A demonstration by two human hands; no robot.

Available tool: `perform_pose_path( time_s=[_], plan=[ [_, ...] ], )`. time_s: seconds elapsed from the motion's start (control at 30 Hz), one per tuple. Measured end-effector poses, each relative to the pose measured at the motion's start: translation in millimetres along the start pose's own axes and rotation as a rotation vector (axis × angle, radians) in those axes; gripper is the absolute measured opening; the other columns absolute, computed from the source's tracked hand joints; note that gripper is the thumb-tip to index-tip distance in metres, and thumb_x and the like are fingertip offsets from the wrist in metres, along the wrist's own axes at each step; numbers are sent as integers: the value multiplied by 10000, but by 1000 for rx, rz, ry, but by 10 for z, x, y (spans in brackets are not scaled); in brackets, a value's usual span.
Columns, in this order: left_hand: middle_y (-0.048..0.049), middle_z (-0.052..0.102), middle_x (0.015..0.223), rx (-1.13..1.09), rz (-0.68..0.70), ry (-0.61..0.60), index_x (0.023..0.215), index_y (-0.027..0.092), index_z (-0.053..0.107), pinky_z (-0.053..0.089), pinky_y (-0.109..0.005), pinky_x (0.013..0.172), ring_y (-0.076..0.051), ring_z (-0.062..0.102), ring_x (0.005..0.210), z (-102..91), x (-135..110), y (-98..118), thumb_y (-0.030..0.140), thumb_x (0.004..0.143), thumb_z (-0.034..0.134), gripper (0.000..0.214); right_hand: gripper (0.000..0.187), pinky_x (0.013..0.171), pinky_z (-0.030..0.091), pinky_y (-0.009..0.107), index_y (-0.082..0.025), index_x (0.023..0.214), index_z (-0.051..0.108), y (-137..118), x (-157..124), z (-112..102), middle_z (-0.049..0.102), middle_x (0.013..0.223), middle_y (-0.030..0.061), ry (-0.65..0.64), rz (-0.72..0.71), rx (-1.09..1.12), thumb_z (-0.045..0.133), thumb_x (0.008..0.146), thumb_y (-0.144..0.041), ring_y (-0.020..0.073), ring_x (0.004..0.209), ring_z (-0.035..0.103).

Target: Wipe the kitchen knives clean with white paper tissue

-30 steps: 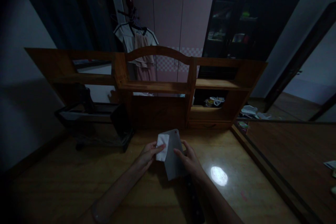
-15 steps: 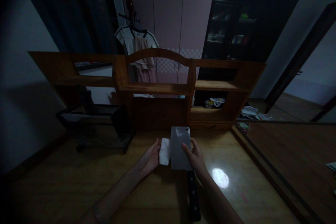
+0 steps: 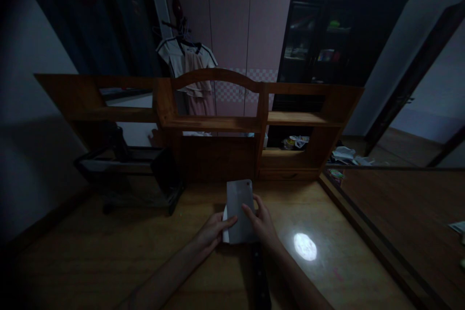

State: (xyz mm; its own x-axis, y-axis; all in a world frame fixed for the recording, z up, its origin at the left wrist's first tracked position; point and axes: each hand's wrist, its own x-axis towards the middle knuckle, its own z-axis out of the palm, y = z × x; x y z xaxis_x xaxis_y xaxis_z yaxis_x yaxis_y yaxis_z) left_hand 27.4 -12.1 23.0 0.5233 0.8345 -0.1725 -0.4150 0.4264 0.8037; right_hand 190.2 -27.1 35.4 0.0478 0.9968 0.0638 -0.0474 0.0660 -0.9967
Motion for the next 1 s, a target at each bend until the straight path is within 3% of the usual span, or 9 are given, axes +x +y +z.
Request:
perform_pose_path(
  time_s=[0.2,0.33,0.47,0.53,0.7,0.83,1.0],
  plan=[
    [-199,688,988,66,-12,39,1029,30,674,523,-324,748,-256,680,810,-13,3,55,334,686,777,470,531,405,458,235,-207,1141,494,-40,28,-55,671,680,21,27,-14,-46,635,760,-548,178,489,609],
    [-182,693,992,92,23,98,1000,57,686,531,-287,707,-239,685,802,-101,30,113,304,709,759,389,536,470,501,262,-197,1123,523,-96,59,-168,682,736,42,125,-40,-83,653,740,-549,201,573,641],
    [-182,681,1029,-31,109,124,1059,64,651,521,-303,792,-252,662,929,-203,74,201,260,764,709,359,513,528,518,273,-201,1109,535,-174,77,-292,692,845,58,241,-43,-70,654,742,-540,212,654,654],
    [-188,670,1050,-137,71,112,1105,53,620,509,-343,835,-265,647,967,-202,89,239,289,818,645,373,509,530,514,270,-197,1104,538,-190,77,-311,690,848,58,267,-36,-67,654,743,-537,211,658,650],
    [-132,647,1127,-345,-81,74,1169,93,591,476,-358,907,-224,635,979,-103,125,238,359,934,437,387,484,552,525,290,-202,1109,527,-111,62,-218,687,829,43,191,-18,-32,642,762,-519,214,656,650],
    [-137,648,1112,-391,-74,23,1161,66,597,438,-328,970,-206,627,988,-109,172,177,356,930,462,395,447,584,534,294,-198,1110,520,-78,42,-126,684,867,52,139,-26,-23,630,788,-488,212,690,653],
    [-139,649,1103,-396,-69,108,1142,74,599,443,-334,974,-219,623,1011,-172,193,134,358,907,513,379,403,570,527,265,-202,1094,520,-199,-6,-76,680,867,50,126,-41,-19,619,806,-466,200,696,649]
  ],
)
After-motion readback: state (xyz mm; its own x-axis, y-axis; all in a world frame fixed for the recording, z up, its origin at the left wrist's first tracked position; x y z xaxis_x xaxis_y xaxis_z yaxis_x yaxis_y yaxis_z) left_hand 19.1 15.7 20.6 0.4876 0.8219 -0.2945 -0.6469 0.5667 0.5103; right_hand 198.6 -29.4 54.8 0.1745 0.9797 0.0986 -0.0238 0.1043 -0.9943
